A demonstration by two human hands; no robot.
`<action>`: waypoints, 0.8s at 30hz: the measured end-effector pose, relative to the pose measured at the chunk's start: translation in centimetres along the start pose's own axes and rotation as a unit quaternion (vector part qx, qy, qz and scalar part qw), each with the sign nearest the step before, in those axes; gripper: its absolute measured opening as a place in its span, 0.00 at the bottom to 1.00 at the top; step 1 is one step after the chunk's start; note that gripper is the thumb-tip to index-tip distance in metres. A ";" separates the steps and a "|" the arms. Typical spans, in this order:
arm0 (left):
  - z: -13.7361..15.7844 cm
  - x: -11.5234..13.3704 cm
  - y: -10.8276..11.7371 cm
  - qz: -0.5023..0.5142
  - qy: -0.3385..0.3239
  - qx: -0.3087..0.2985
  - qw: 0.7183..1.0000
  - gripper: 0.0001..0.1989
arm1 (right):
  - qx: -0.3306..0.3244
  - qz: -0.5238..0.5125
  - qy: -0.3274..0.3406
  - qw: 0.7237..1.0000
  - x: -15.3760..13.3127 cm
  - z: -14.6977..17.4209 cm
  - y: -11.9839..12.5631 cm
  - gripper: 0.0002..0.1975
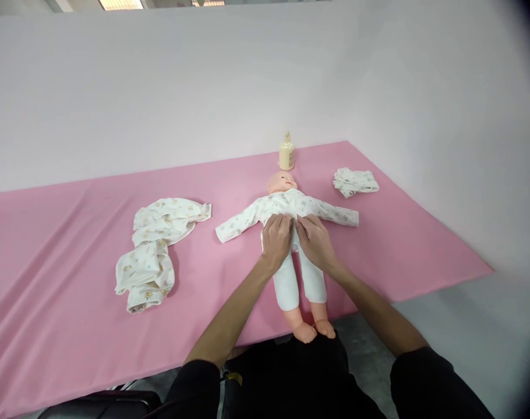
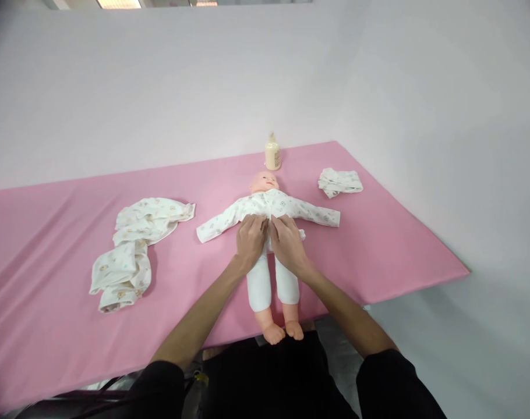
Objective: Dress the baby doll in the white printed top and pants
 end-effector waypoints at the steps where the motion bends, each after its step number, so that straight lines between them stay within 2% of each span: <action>1: 0.0 0.0 -0.1 -0.004 -0.001 0.001 1.000 0.14 | -0.002 -0.005 -0.004 1.000 0.1 0.0 -0.1 0.18; 6: 0.1 0.0 0.0 -0.009 -0.013 -0.001 1.000 0.12 | -0.005 -0.004 -0.002 1.000 0.2 0.2 -0.5 0.21; 12: 0.3 -0.2 -0.1 0.002 -0.008 -0.009 1.000 0.12 | -0.039 0.027 0.018 0.999 0.8 0.4 -0.5 0.26; 17: 0.4 -0.3 -0.3 -0.010 -0.020 -0.005 1.000 0.09 | -0.062 -0.011 0.021 0.998 1.1 -0.4 0.1 0.22; 20: 0.4 -0.2 -0.2 -0.003 -0.019 -0.012 1.000 0.10 | -0.035 -0.047 0.010 0.998 1.0 -0.5 0.4 0.20; 24: 0.4 -0.2 0.0 0.006 -0.021 -0.016 1.000 0.09 | 0.041 -0.086 0.007 0.995 0.7 -0.2 0.6 0.17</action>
Point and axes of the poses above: each hand's wrist, its own z-axis away from the middle knuckle, its own y-axis out of the back of the hand, x = y × z, the point moved 1 cm from there along -z, towards the middle knuckle, and after that the axes turned 3 degrees about z, right-handed, at the moved point
